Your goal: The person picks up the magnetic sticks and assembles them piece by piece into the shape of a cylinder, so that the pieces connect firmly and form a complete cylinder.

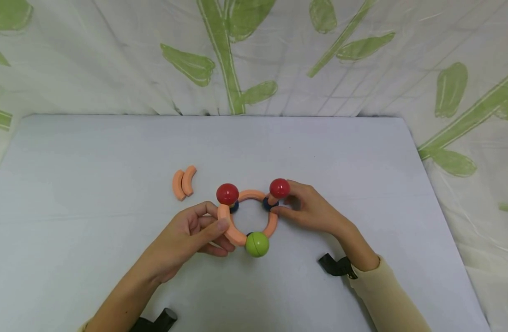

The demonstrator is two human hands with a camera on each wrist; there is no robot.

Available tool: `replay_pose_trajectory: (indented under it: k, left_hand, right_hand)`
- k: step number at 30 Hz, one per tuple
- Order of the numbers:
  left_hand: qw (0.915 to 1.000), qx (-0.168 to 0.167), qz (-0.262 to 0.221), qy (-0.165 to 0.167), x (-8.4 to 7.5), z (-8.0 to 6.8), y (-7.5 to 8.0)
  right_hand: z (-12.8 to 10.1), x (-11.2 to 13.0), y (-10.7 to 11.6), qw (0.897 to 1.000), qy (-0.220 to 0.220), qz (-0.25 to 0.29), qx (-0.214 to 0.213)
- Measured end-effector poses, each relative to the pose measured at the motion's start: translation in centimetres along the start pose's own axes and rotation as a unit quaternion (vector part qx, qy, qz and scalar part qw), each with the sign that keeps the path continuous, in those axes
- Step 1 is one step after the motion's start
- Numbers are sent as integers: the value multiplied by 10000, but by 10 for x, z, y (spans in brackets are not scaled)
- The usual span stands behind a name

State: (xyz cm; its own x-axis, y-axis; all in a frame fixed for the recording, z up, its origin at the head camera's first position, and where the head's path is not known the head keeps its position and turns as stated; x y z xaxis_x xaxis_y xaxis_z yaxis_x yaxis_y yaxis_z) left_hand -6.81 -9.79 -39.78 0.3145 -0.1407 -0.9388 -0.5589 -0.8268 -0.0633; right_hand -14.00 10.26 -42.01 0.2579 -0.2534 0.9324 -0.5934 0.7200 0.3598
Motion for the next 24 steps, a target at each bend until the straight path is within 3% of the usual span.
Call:
replay_pose_trajectory:
  k: [13, 24]
  left_hand:
    - [9997, 89, 195, -124, -1, 0, -1]
    - [9976, 355, 584, -141, -1, -4, 0]
  right_hand:
    - [-1, 0, -1, 10000, -47, 53, 19]
    - [0, -1, -1, 10000, -30, 41, 7]
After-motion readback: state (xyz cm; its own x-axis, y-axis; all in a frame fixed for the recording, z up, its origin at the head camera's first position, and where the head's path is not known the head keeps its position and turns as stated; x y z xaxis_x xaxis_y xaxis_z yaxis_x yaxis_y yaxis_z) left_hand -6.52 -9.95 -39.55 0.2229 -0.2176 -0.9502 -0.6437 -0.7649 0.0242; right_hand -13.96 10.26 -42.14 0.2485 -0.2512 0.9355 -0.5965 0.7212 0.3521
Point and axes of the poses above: each hand's wrist, its own z-axis towards the middle knuckle, its own y-axis out of the back of the hand, x = y × z, the point moved 10 cm from there along z, towards the middle knuckle, and after that the axes turned 12 degrees about z, right-handed, at the moved point
